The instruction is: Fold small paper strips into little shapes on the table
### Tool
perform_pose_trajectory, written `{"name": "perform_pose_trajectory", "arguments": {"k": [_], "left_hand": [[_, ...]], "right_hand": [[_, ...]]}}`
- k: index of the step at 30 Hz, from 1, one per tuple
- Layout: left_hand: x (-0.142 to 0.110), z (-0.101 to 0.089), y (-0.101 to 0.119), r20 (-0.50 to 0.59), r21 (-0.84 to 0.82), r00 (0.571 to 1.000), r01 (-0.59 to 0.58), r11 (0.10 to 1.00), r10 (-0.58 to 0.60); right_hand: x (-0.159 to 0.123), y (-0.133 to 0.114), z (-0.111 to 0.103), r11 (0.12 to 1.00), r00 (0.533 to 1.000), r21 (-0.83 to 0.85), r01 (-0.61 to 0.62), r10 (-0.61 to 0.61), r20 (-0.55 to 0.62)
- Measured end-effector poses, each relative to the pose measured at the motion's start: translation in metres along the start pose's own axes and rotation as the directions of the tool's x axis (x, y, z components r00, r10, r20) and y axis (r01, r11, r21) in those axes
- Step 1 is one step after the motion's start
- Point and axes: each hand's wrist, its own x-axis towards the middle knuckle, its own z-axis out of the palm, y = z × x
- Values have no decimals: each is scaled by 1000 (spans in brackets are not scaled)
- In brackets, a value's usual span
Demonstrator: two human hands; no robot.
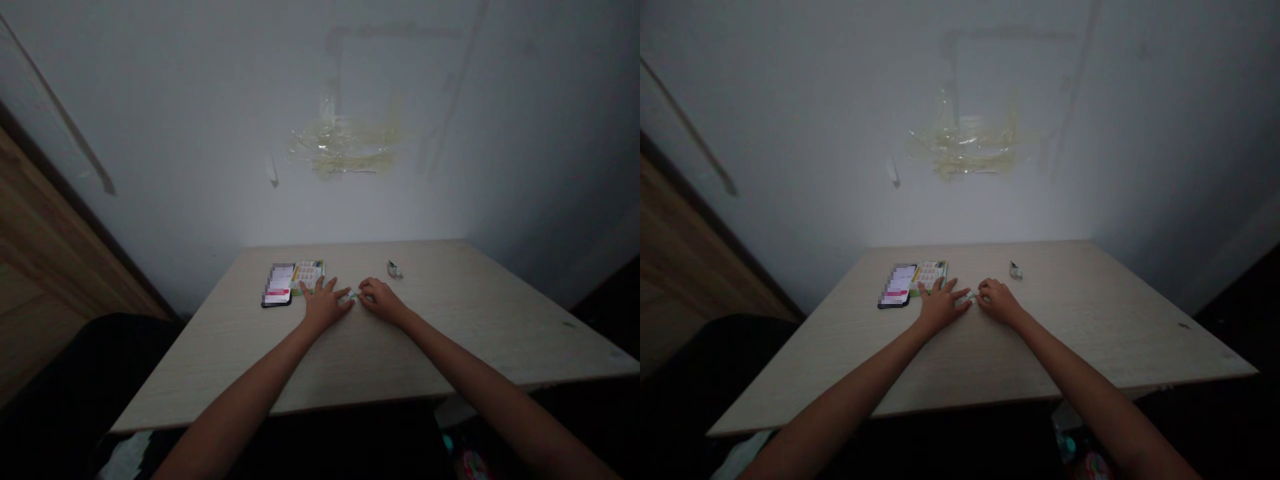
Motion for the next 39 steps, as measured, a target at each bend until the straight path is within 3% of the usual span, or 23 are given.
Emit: {"name": "perform_pose_trajectory", "arguments": {"k": [9, 25, 35, 39], "left_hand": [[0, -1, 0, -31, 8, 998, -53, 999, 53], [2, -3, -1, -47, 8, 993, -107, 994, 107], [1, -5, -1, -34, 19, 995, -98, 995, 99], [1, -5, -1, -29, 8, 996, -85, 996, 85]], "right_hand": [[-4, 14, 8, 998, 999, 28, 50, -50, -5], [-1, -4, 3, 992, 999, -127, -6, 12, 43], [-3, 7, -1, 987, 999, 162, 0, 7, -47], [-3, 8, -2, 984, 998, 177, -11, 22, -60]]}}
